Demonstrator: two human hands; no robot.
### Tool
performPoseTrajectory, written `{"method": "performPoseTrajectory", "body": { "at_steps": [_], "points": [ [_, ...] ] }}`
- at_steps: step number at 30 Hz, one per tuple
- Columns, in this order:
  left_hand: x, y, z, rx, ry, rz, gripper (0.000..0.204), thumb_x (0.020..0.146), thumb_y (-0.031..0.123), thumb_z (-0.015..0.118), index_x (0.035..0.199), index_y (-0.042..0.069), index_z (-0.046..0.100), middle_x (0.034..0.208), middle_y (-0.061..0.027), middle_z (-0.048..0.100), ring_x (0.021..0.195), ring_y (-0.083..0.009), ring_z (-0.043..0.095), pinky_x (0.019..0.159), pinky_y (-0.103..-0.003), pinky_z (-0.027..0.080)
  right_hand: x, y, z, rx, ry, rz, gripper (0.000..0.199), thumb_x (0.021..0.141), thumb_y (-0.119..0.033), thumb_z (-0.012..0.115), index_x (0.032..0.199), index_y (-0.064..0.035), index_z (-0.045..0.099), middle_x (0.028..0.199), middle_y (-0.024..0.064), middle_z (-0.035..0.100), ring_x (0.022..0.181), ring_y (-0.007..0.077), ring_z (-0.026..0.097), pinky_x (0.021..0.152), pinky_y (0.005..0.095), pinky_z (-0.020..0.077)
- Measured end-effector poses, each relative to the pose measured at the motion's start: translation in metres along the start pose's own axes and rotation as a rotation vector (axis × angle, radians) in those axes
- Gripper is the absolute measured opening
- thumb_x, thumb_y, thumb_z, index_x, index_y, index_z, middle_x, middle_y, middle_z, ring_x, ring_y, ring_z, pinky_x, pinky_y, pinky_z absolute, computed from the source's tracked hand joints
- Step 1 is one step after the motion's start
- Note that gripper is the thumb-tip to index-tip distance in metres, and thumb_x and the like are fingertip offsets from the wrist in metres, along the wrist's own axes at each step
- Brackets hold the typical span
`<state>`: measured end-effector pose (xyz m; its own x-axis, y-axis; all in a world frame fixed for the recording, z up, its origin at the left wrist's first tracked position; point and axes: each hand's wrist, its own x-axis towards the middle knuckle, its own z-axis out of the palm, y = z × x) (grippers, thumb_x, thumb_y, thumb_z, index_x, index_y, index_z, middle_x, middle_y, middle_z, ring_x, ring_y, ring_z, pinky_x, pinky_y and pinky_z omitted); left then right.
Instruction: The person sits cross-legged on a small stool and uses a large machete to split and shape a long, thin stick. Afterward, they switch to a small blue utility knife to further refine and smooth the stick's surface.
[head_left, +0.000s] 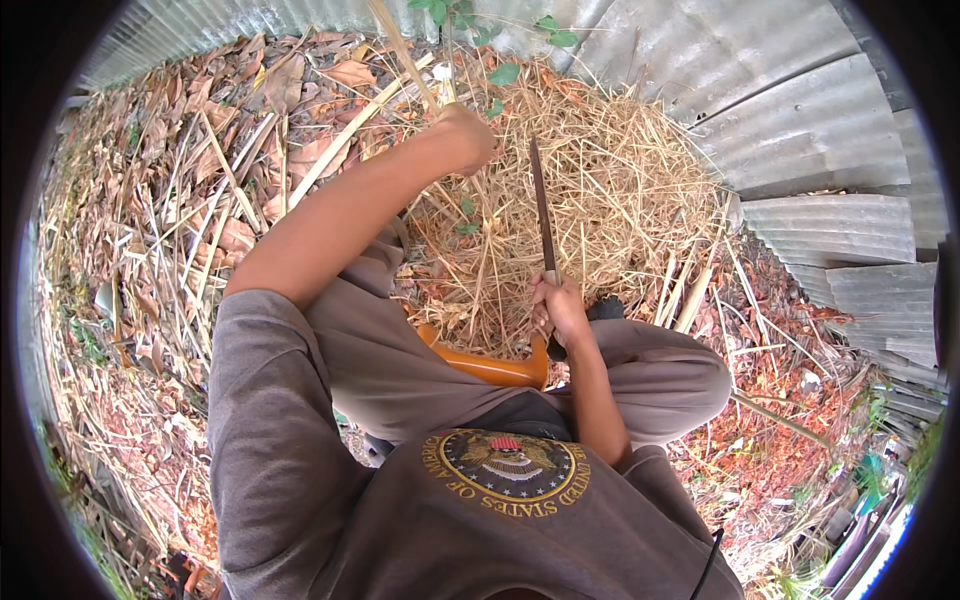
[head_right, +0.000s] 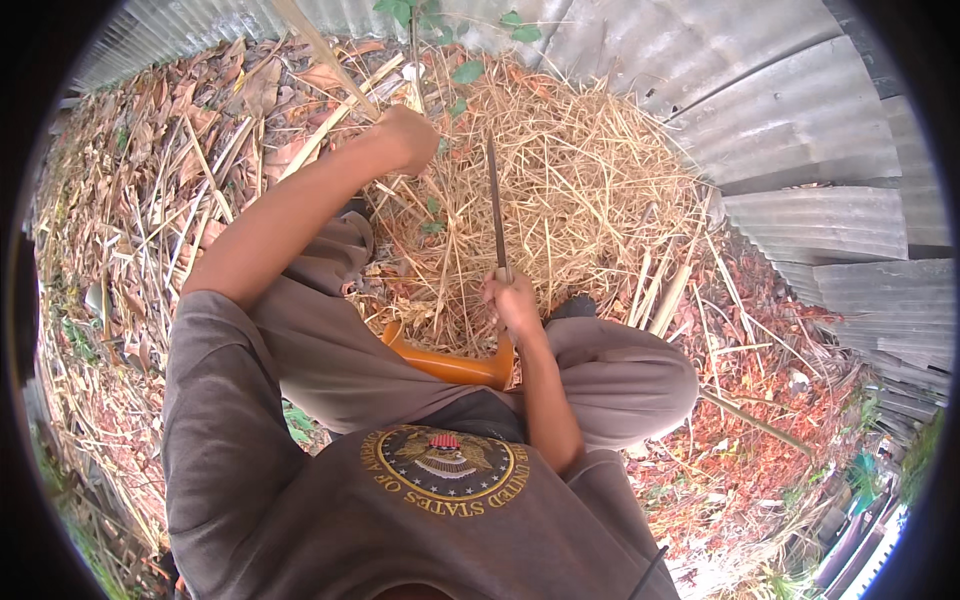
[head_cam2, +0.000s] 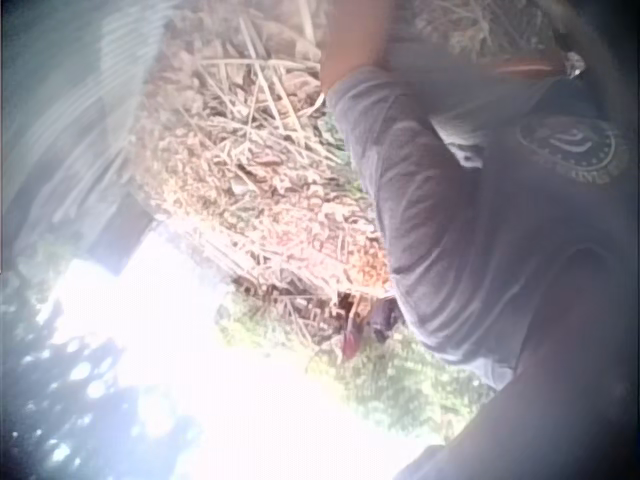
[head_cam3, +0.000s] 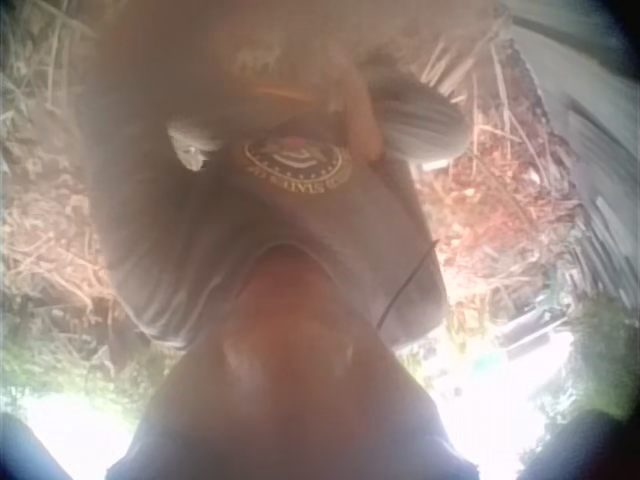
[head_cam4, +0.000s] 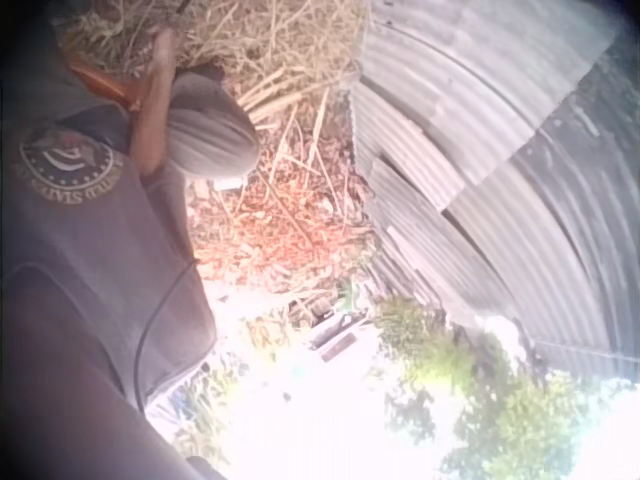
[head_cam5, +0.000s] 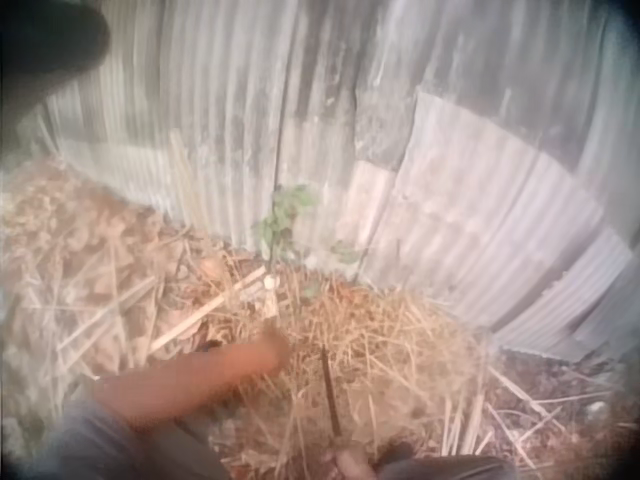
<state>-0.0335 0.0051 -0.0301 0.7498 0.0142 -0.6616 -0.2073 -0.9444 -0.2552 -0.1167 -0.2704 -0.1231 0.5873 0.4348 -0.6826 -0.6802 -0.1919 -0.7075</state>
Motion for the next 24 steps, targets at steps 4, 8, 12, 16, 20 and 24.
{"method": "performPoseTrajectory", "body": {
  "at_steps": [4, 8, 12, 16, 20, 24],
  "points": [
    [-0.063, -0.007, -0.064, -0.094, 0.108, 0.003, 0.026, 0.077, 0.017, 0.067, 0.101, 0.008, 0.071, 0.104, -0.0134, 0.069, 0.086, -0.0264, 0.069, 0.067, -0.039, 0.054, -0.024, -0.016, -0.013, 0.057, 0.127, -0.162, 0.017, 0.077, 0.008, 0.044, 0.092, -0.0004, 0.048, 0.053, 0.0041, 0.042, 0.037, 0.0122, 0.036, 0.037, 0.0294, 0.035],
    [-0.049, 0.018, -0.048, 0.023, 0.2, 0.015, 0.021, 0.083, 0.025, 0.066, 0.09, 0.006, 0.072, 0.087, -0.0096, 0.07, 0.084, -0.0264, 0.069, 0.069, -0.039, 0.055, -0.02, 0.004, -0.033, 0.004, 0.23, -0.25, 0.016, 0.079, 0.008, 0.043, 0.091, -0.0008, 0.048, 0.056, 0.0037, 0.042, 0.039, 0.0113, 0.038, 0.037, 0.0283, 0.0353],
    [-0.032, 0.035, -0.041, 0.123, 0.213, 0.02, 0.016, 0.08, 0.012, 0.066, 0.095, 0.01, 0.071, 0.092, -0.0068, 0.071, 0.083, -0.0248, 0.069, 0.068, -0.037, 0.055, -0.021, 0.002, -0.029, 0.047, 0.281, -0.179, 0.013, 0.08, 0.005, 0.047, 0.091, -0.0019, 0.048, 0.058, 0.0029, 0.044, 0.039, 0.0107, 0.038, 0.036, 0.0279, 0.0353],
    [-0.034, 0.036, -0.051, 0.136, 0.222, 0.028, 0.015, 0.08, 0.011, 0.066, 0.094, 0.01, 0.071, 0.09, -0.006, 0.071, 0.081, -0.0242, 0.07, 0.066, -0.037, 0.055, 0.004, 0.032, -0.04, -0.325, 0.423, -0.3, 0.014, 0.082, -0.003, 0.053, 0.096, -0.0043, 0.05, 0.06, 0.0004, 0.047, 0.042, 0.0093, 0.042, 0.039, 0.0262, 0.0354],
    [-0.029, 0.033, -0.046, 0.142, 0.235, 0.041, 0.012, 0.079, 0.012, 0.066, 0.091, 0.011, 0.071, 0.087, -0.0056, 0.071, 0.08, -0.0239, 0.069, 0.065, -0.037, 0.055, 0.005, 0.029, -0.028, -0.364, 0.342, -0.33, 0.018, 0.081, -0.001, 0.056, 0.097, -0.0048, 0.052, 0.059, -0.0015, 0.047, 0.043, 0.0082, 0.044, 0.04, 0.0252, 0.035],
    [-0.022, 0.026, -0.035, 0.063, 0.221, 0.023, 0.015, 0.077, 0.012, 0.068, 0.092, 0.011, 0.071, 0.088, -0.0052, 0.07, 0.08, -0.0237, 0.069, 0.065, -0.037, 0.055, -0.041, -0.034, 0.013, -0.171, 0.243, -0.384, 0.019, 0.079, -0.001, 0.057, 0.097, -0.0022, 0.052, 0.062, -0.002, 0.048, 0.05, 0.0059, 0.044, 0.046, 0.024, 0.0351]
  ]
}}
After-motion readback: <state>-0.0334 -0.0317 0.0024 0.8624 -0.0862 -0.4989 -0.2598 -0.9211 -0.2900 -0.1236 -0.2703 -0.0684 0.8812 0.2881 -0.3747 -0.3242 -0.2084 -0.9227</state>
